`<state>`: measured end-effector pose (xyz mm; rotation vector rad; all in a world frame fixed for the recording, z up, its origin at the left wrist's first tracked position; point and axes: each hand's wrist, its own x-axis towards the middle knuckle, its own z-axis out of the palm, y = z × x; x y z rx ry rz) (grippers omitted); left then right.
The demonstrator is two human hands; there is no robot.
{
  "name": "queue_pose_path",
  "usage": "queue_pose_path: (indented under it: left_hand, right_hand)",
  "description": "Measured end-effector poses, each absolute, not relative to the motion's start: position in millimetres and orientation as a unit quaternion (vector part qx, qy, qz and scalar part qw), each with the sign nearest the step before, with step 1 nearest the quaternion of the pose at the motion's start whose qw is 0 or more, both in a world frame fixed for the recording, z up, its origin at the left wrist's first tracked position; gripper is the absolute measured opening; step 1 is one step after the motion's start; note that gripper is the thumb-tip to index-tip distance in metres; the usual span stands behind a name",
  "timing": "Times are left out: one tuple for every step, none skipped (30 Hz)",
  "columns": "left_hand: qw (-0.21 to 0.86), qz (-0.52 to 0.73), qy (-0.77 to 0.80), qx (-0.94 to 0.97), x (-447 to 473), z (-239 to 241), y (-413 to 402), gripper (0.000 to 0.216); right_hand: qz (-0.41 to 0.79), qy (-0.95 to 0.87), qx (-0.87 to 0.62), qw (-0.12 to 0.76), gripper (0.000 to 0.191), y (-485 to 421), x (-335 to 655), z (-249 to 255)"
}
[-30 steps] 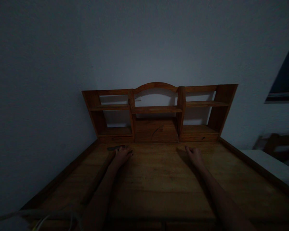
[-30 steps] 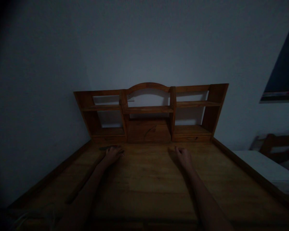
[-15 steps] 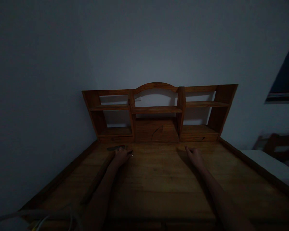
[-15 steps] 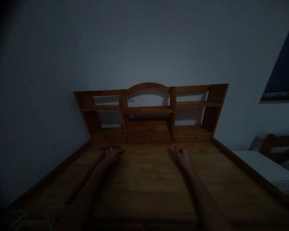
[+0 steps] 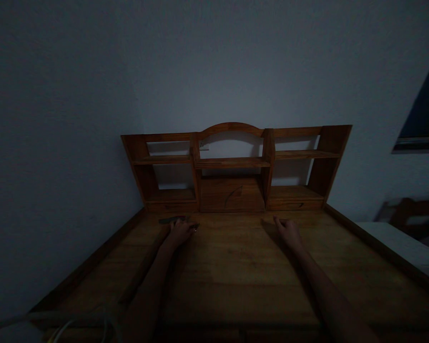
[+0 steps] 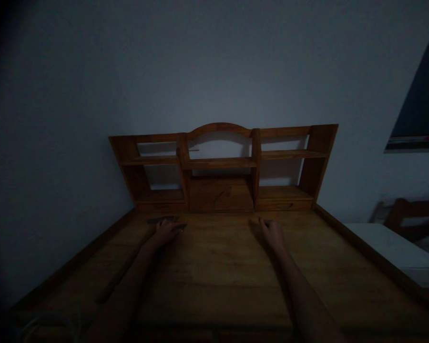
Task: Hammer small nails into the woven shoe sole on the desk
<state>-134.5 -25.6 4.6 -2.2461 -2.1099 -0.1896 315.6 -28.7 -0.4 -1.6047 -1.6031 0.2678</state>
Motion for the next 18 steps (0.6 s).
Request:
queue_pose_path:
  left_hand:
    - [0.027,-0.063,-0.683,-0.728,-134.2,5.0,-25.7,0.035]
    - [0.027,-0.063,-0.682,-0.728,-133.8,5.4,-25.9,0.035]
    - [0.027,-0.063,-0.681,-0.729,-133.4,5.7,-25.9,0.034]
    - [0.029,-0.063,-0.681,-0.729,-132.9,5.9,-26.0,0.034]
    - [0.032,-0.063,-0.679,-0.731,-132.4,5.9,-25.9,0.034]
    - [0.035,-0.064,-0.678,-0.731,-131.9,5.8,-25.8,0.034]
    - [0.037,-0.064,-0.678,-0.731,-131.5,5.6,-25.7,0.034]
    - [0.038,-0.063,-0.679,-0.730,-131.2,5.4,-25.6,0.034]
    - [0.038,-0.061,-0.681,-0.728,-131.1,5.1,-25.4,0.035]
    - [0.037,-0.057,-0.683,-0.727,-131.1,4.8,-25.4,0.035]
    - [0.036,-0.053,-0.685,-0.726,-131.2,4.6,-25.4,0.035]
    - [0.035,-0.052,-0.684,-0.727,-131.4,4.4,-25.5,0.035]
    - [0.035,-0.053,-0.681,-0.730,-131.7,4.4,-25.8,0.035]
    - [0.035,-0.056,-0.677,-0.733,-131.9,4.4,-26.1,0.036]
    - [0.036,-0.059,-0.674,-0.736,-132.0,4.5,-26.4,0.037]
    - [0.036,-0.062,-0.672,-0.737,-132.1,4.6,-26.6,0.039]
    - [0.037,-0.064,-0.671,-0.738,-132.2,4.7,-26.7,0.041]
    - [0.038,-0.065,-0.671,-0.738,-132.3,4.6,-26.6,0.042]
  right_hand:
    - [0.106,-0.638,-0.639,0.416,0.062,-28.0,315.5,-0.8]
    - [0.105,-0.638,-0.640,0.416,0.062,-27.4,315.4,-1.1]
    - [0.105,-0.638,-0.640,0.416,0.061,-26.7,315.3,-1.3]
    - [0.104,-0.638,-0.640,0.416,0.061,-26.1,315.3,-1.4]
    - [0.104,-0.640,-0.639,0.415,0.061,-25.7,315.3,-1.4]
    - [0.104,-0.641,-0.637,0.415,0.061,-25.4,315.4,-1.4]
    - [0.103,-0.643,-0.636,0.414,0.061,-25.2,315.5,-1.3]
    - [0.103,-0.644,-0.636,0.414,0.061,-25.3,315.7,-1.2]
    - [0.102,-0.644,-0.636,0.413,0.062,-25.4,315.8,-1.1]
    - [0.101,-0.644,-0.636,0.413,0.062,-25.7,315.9,-1.0]
    - [0.100,-0.645,-0.635,0.413,0.062,-26.0,316.0,-0.9]
    - [0.099,-0.646,-0.635,0.413,0.061,-26.3,316.0,-0.9]
    - [0.097,-0.646,-0.634,0.414,0.061,-26.6,316.0,-0.9]
    - [0.096,-0.647,-0.633,0.415,0.060,-26.8,315.8,-1.0]
    - [0.094,-0.646,-0.633,0.416,0.060,-26.8,315.6,-1.0]
    - [0.094,-0.645,-0.634,0.416,0.060,-26.8,315.4,-1.1]
    - [0.094,-0.644,-0.635,0.416,0.060,-26.6,315.2,-1.2]
    - [0.093,-0.643,-0.636,0.416,0.060,-26.4,315.0,-1.1]
